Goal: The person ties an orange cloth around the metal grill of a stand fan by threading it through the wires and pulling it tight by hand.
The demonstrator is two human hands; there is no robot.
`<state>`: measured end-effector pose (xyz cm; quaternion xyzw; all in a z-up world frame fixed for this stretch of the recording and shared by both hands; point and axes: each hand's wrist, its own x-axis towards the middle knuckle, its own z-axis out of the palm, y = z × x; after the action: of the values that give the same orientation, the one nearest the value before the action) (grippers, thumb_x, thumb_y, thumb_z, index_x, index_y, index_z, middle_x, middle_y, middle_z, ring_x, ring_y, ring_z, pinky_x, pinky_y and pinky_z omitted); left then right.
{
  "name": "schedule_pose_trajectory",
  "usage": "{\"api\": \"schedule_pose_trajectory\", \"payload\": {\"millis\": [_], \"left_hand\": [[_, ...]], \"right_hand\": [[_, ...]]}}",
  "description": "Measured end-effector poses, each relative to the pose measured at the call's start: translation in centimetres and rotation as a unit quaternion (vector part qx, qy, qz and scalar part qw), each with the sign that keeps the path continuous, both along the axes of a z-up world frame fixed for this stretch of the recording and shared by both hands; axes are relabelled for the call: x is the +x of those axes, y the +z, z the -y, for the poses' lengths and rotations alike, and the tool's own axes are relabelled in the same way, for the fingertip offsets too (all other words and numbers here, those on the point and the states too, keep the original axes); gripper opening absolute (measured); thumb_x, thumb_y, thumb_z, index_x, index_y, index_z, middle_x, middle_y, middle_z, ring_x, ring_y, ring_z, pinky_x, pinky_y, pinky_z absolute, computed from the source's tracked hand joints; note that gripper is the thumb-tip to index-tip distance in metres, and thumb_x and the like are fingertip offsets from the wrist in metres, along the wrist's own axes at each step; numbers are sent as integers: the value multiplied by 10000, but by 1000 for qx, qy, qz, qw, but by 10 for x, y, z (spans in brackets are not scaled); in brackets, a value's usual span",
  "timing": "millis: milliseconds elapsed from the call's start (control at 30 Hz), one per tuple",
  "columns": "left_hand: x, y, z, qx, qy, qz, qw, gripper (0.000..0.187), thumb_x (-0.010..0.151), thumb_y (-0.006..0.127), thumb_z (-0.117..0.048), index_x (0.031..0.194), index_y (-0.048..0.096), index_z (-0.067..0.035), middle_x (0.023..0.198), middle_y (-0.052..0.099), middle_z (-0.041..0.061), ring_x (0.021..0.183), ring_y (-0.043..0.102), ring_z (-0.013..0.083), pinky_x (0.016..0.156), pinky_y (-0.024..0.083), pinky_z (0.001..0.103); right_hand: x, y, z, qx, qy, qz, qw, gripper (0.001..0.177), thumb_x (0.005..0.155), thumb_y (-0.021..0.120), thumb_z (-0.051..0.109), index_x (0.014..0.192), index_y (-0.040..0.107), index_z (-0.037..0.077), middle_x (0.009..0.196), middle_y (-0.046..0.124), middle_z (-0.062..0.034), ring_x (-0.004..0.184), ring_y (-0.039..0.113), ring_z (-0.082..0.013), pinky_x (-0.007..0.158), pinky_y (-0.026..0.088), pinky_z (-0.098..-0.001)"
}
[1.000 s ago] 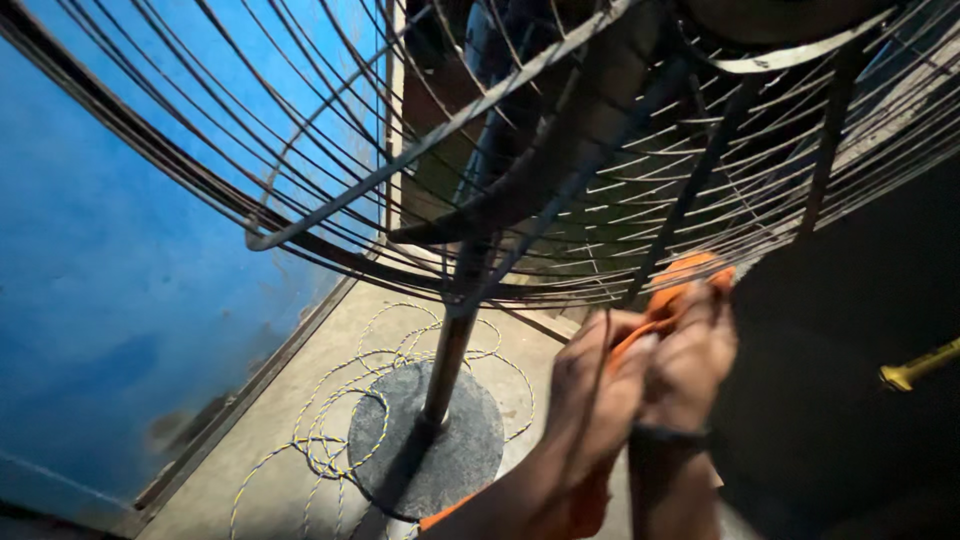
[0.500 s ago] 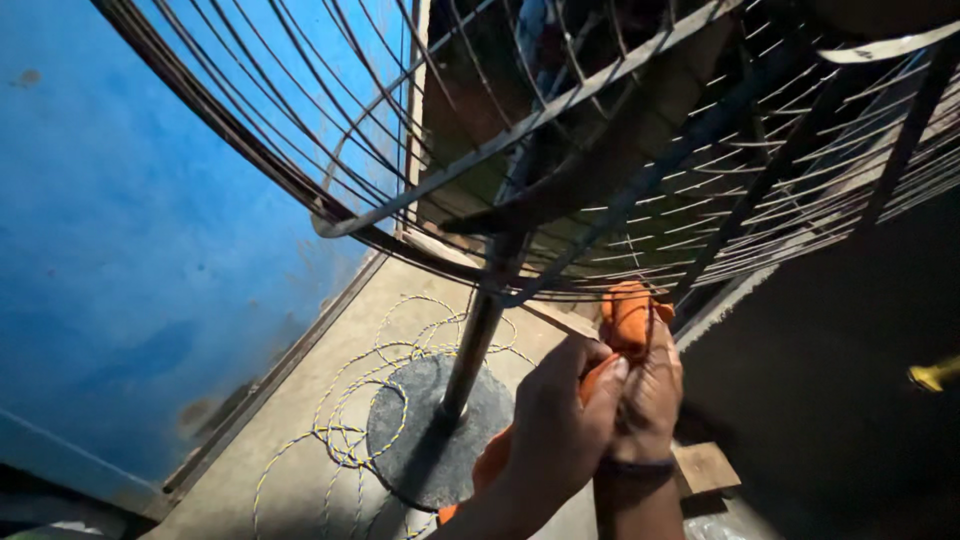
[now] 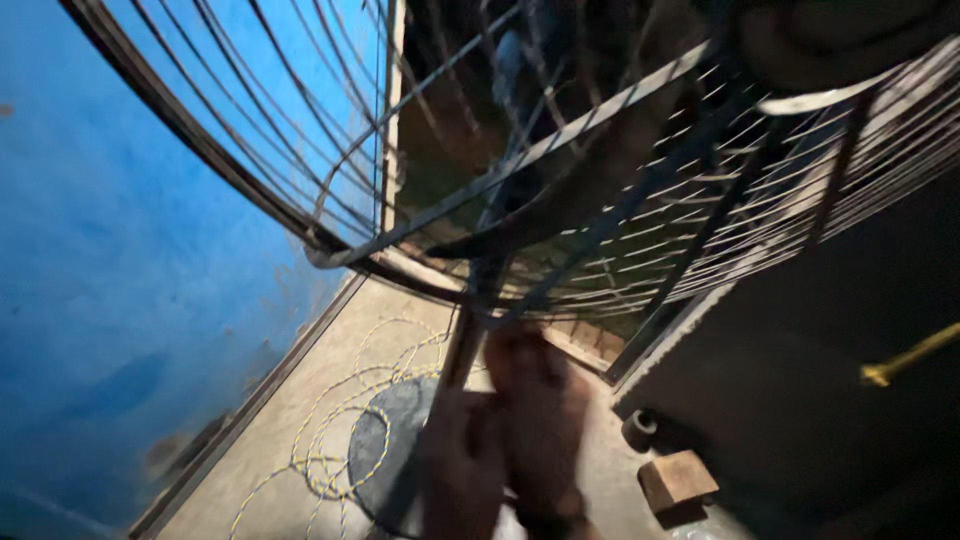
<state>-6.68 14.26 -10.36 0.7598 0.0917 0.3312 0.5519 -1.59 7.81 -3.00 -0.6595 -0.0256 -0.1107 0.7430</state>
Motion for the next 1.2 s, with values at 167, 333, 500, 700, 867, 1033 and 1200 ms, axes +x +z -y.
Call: {"api": "schedule_pose_trajectory", "payload": {"millis": [167, 333, 500, 700, 867, 1033, 1200], "left_hand": [[4, 76, 94, -50, -142, 234, 961, 160, 990, 634, -97, 1111, 732, -58, 907, 706, 161, 859, 758, 271, 723, 587, 362], [-16, 187, 88, -60, -189, 284, 938, 197, 969, 654, -151, 1069, 585, 4, 917, 673, 162, 793, 707, 301, 661, 563, 379], [-12, 240, 74, 79, -73, 354, 929, 138, 1042, 565, -158, 1095, 615, -41, 1020, 684, 145, 918, 707, 315, 755, 560, 395], [-19, 217, 65, 123, -63, 275, 951, 179, 966, 641, -172, 1092, 638, -45, 983, 678, 164, 794, 700, 377, 623, 537, 444], [-38, 165, 67, 122, -106, 203, 966, 210, 845, 714, -217, 967, 623, -73, 928, 666, 152, 753, 694, 402, 607, 539, 486], [-43, 151, 65, 154, -131, 143, 969, 243, 836, 733, -210, 987, 621, -55, 961, 652, 154, 740, 676, 425, 610, 520, 528], [-26, 197, 64, 191, -55, 260, 945, 242, 892, 677, -114, 1125, 647, -58, 991, 653, 124, 735, 687, 347, 590, 530, 438]], "right_hand": [[-46, 76, 91, -132, -188, 355, 906, 280, 1085, 570, 225, 1130, 632, -44, 875, 706, -74, 687, 683, -112, 629, 584, -220], [-28, 168, 97, -214, -234, 540, 780, 266, 1132, 592, 222, 1080, 676, -25, 845, 706, -84, 678, 707, -123, 563, 557, -221], [-25, 235, 100, -320, -303, 568, 695, 233, 1095, 646, 108, 919, 700, -36, 743, 708, -109, 520, 655, -141, 433, 488, -238], [-22, 200, 99, -305, -295, 578, 697, 271, 1179, 695, 164, 964, 679, 0, 831, 721, -100, 691, 724, -138, 515, 543, -206], [-30, 120, 93, -267, -227, 516, 782, 254, 1183, 639, 188, 959, 663, 69, 786, 704, -37, 660, 710, -75, 580, 561, -193], [-39, 103, 94, -339, -282, 524, 729, 148, 1069, 679, 179, 1022, 657, 40, 714, 651, -64, 565, 637, -125, 490, 481, -244], [-9, 171, 91, -182, -160, 622, 744, 181, 1195, 560, 235, 1108, 613, 86, 895, 695, -40, 726, 736, -67, 588, 551, -204]]}}
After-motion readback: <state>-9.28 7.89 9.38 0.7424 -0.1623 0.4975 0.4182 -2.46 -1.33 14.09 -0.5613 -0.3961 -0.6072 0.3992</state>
